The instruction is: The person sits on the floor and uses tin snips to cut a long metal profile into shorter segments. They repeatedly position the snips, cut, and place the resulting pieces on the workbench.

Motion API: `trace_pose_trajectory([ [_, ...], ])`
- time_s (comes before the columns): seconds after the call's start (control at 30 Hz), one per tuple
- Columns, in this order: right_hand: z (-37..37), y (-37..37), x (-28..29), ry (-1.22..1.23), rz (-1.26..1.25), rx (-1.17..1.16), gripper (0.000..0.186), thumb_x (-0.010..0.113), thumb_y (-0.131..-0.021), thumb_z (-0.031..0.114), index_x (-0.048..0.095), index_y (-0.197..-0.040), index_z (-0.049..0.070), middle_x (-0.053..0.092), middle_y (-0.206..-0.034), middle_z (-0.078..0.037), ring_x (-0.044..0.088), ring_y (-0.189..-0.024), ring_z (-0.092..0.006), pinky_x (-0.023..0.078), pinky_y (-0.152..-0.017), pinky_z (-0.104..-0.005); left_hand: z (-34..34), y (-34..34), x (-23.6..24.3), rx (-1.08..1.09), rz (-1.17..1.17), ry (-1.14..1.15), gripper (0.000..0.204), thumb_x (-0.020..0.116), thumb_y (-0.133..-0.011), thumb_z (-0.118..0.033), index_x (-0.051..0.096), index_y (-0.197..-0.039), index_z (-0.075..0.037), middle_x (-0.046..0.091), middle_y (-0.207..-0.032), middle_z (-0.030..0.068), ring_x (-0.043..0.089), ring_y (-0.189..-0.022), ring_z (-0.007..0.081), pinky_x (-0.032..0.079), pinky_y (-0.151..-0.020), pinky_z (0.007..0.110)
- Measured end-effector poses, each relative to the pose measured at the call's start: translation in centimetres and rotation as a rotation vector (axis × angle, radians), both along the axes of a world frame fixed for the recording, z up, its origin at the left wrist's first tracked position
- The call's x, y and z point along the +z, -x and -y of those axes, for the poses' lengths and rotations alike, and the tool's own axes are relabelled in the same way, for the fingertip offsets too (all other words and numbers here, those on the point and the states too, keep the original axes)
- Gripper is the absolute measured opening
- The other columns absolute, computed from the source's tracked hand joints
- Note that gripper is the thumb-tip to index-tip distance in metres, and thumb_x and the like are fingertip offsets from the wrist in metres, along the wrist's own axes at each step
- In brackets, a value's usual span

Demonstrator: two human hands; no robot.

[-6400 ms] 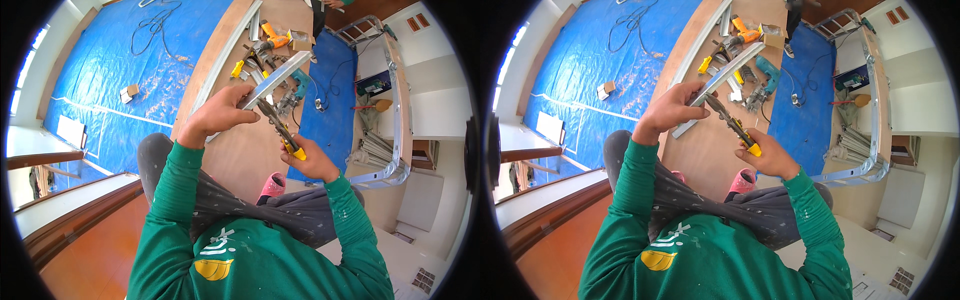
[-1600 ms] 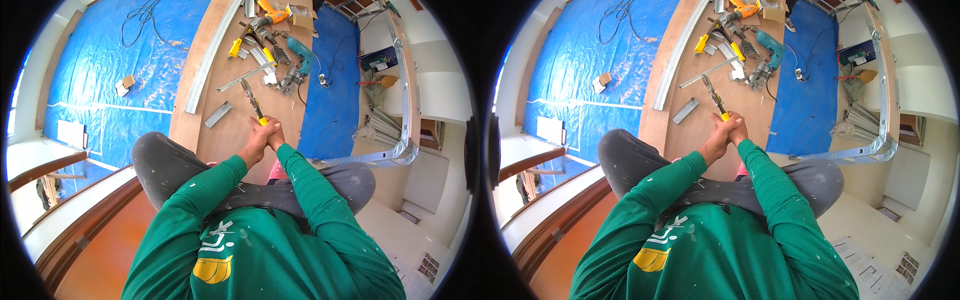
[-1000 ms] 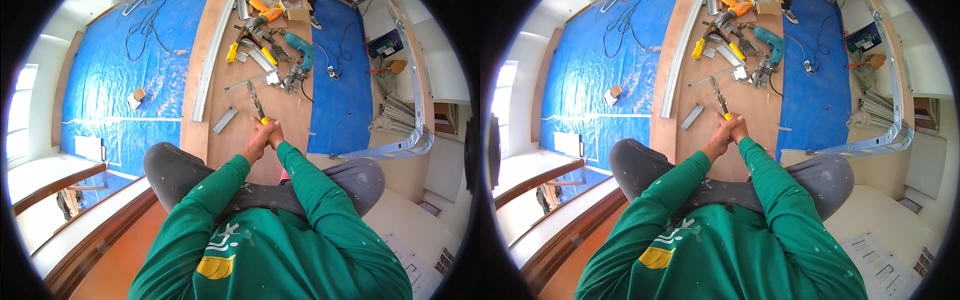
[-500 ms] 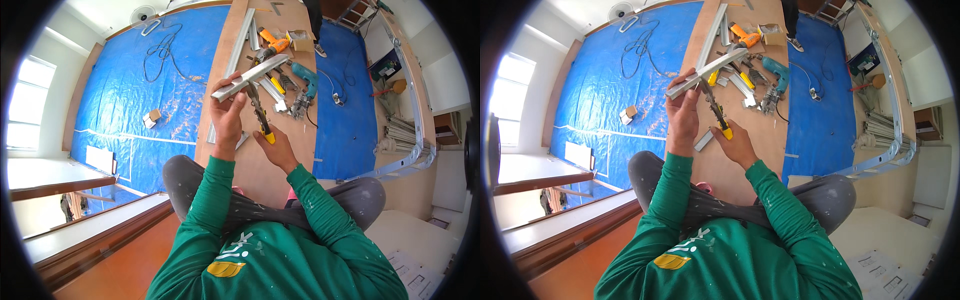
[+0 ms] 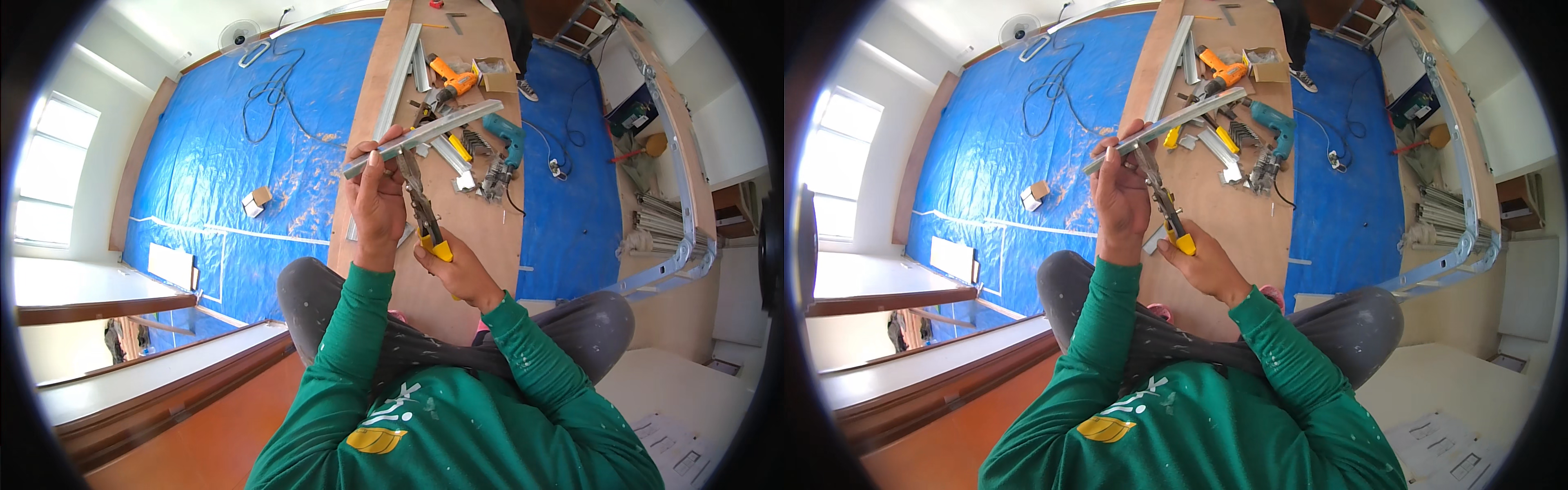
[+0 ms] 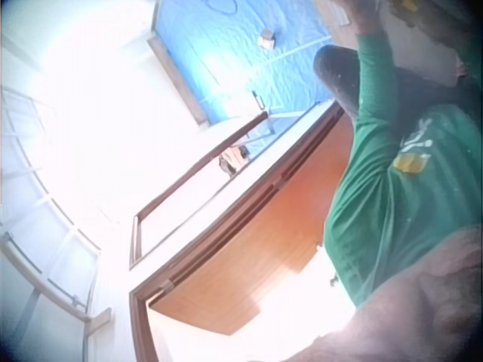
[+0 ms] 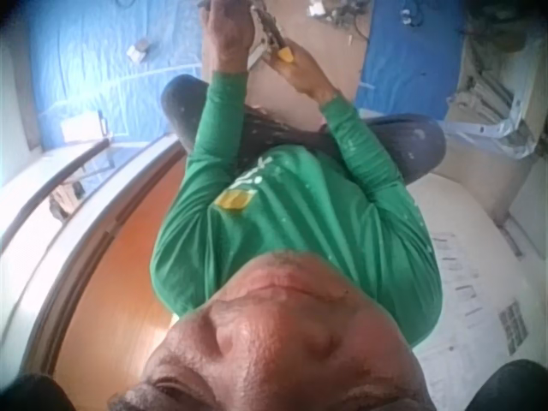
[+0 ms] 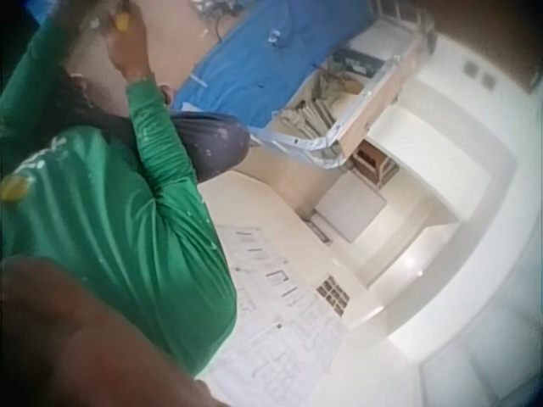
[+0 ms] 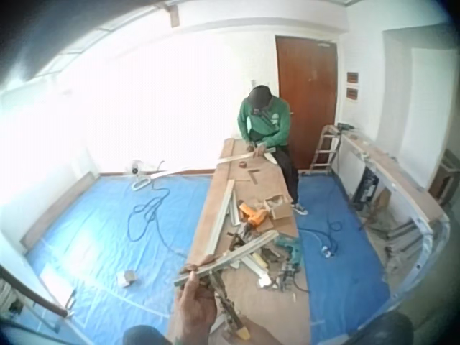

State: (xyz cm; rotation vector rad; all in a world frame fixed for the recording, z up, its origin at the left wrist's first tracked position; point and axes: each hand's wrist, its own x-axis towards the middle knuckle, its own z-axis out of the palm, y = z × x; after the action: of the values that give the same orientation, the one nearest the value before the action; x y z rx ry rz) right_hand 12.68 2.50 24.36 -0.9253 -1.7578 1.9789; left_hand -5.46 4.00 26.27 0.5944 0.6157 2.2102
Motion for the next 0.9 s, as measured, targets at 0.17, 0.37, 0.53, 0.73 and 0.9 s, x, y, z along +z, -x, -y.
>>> trace_pose_trajectory([
  [0.17, 0.61, -0.45, 0.65, -0.084, 0.043, -0.064, 0.035, 0.071, -0.106, 0.036, 0.062, -0.119, 0.005, 0.068, -0.097, -0.008, 0.064, -0.090, -0.0219, 0.052, -0.085, -0.0366, -0.03, -0.05, 0.27, -0.001, 0.022, 0.015, 0.019, 0.059, -0.110, -0.017, 0.061, -0.127, -0.008, 0.067, -0.141, 0.0271, 0.063, -0.136, 0.0412, 0.049, -0.120, 0.054],
  [0.37, 0.22, -0.68, 1.25, -0.145, 0.100, -0.040, 0.035, 0.070, -0.106, 0.037, 0.062, -0.118, 0.005, 0.068, -0.096, -0.008, 0.063, -0.088, -0.0233, 0.051, -0.083, -0.0382, -0.13, -0.33, 0.34, -0.002, 0.029, 0.024, 0.022, 0.061, -0.109, -0.017, 0.057, -0.127, -0.007, 0.067, -0.141, 0.0267, 0.066, -0.132, 0.0371, 0.054, -0.112, 0.047],
  [0.53, 0.36, -0.66, 0.93, -0.139, 0.063, -0.034, 0.034, 0.071, -0.106, 0.036, 0.062, -0.116, 0.005, 0.066, -0.094, -0.009, 0.062, -0.086, -0.0243, 0.051, -0.082, -0.0385, -0.13, -0.39, 0.63, -0.017, 0.037, 0.000, 0.023, 0.060, -0.108, -0.014, 0.055, -0.129, -0.007, 0.066, -0.142, 0.0271, 0.066, -0.131, 0.0348, 0.056, -0.107, 0.043],
  [0.73, 0.26, -0.78, 1.07, -0.162, 0.084, -0.048, 0.033, 0.072, -0.105, 0.034, 0.061, -0.115, 0.005, 0.064, -0.092, -0.008, 0.061, -0.083, -0.0243, 0.050, -0.080, -0.0384, 0.09, 0.20, 0.80, -0.019, 0.024, -0.023, 0.025, 0.059, -0.106, -0.011, 0.055, -0.130, -0.007, 0.063, -0.145, 0.0286, 0.061, -0.139, 0.0395, 0.052, -0.116, 0.048],
  [0.9, 0.33, -0.78, 1.16, -0.184, 0.067, -0.065, 0.035, 0.073, -0.105, 0.034, 0.060, -0.115, 0.004, 0.064, -0.091, -0.009, 0.059, -0.082, -0.0242, 0.050, -0.079, -0.0383, 0.24, 0.26, 0.80, -0.009, -0.001, -0.025, 0.026, 0.060, -0.106, -0.013, 0.057, -0.131, -0.009, 0.063, -0.145, 0.0288, 0.058, -0.141, 0.0429, 0.049, -0.121, 0.051],
])
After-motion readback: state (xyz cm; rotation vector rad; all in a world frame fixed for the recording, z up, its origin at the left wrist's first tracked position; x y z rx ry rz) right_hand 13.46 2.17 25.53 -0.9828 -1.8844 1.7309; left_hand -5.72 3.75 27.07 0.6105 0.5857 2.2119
